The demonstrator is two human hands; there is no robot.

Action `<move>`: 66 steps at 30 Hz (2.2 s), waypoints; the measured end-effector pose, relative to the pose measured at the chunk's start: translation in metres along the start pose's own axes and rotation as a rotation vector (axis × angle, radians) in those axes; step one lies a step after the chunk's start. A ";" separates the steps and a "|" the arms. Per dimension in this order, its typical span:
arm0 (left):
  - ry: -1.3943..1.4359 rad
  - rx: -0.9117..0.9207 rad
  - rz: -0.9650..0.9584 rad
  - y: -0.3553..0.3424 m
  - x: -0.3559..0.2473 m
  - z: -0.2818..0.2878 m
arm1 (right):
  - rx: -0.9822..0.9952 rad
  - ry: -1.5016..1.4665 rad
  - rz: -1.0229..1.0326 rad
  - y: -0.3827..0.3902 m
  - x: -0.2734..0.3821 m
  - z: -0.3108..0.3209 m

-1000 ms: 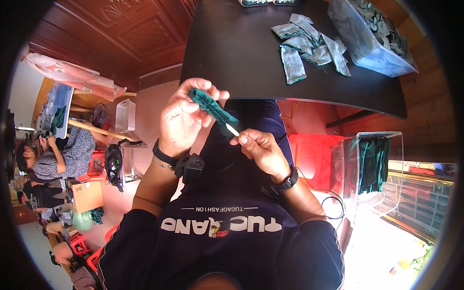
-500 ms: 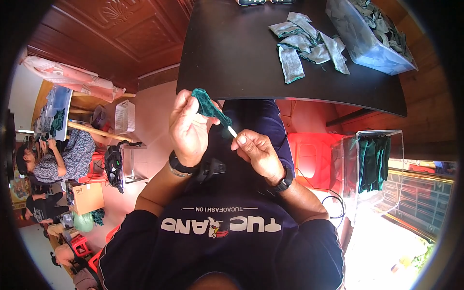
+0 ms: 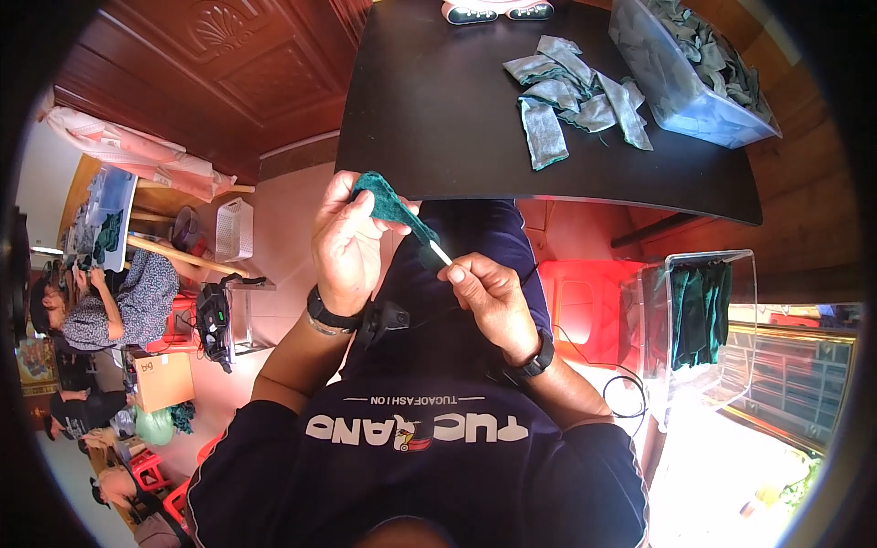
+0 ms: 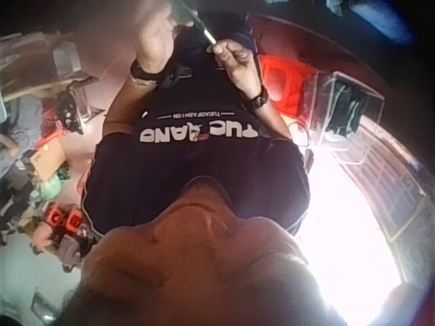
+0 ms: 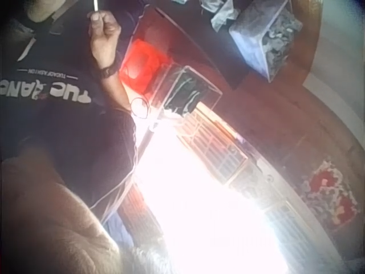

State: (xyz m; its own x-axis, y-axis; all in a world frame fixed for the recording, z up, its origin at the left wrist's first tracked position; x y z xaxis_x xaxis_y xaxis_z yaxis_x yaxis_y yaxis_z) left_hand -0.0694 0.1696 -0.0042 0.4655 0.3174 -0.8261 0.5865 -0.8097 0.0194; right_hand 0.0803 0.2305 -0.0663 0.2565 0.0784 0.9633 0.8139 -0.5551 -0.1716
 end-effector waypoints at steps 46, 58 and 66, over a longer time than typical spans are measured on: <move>-0.151 -0.077 -0.083 0.001 0.002 0.007 | 0.015 -0.016 -0.049 -0.002 -0.013 0.000; -0.039 -0.038 -0.026 -0.006 0.014 0.014 | 0.142 -0.461 -0.321 0.003 -0.044 -0.013; -0.287 0.057 0.000 -0.002 -0.004 -0.007 | 0.132 -0.494 -0.230 -0.003 -0.035 -0.009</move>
State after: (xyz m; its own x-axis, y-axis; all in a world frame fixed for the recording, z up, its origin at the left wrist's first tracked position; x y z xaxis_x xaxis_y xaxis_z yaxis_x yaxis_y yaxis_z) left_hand -0.0678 0.1732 0.0026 0.2543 0.1717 -0.9518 0.5448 -0.8385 -0.0057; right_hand 0.0645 0.2220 -0.0976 0.2529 0.5813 0.7734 0.9279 -0.3722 -0.0237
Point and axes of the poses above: each hand's wrist, its own y-axis away from the middle knuckle, its own z-axis out of the back of the hand, x = y × z, the point moved 8 cm from there along -y, towards the middle knuckle, and after that the axes turned 11 degrees about z, right-handed, at the moved point
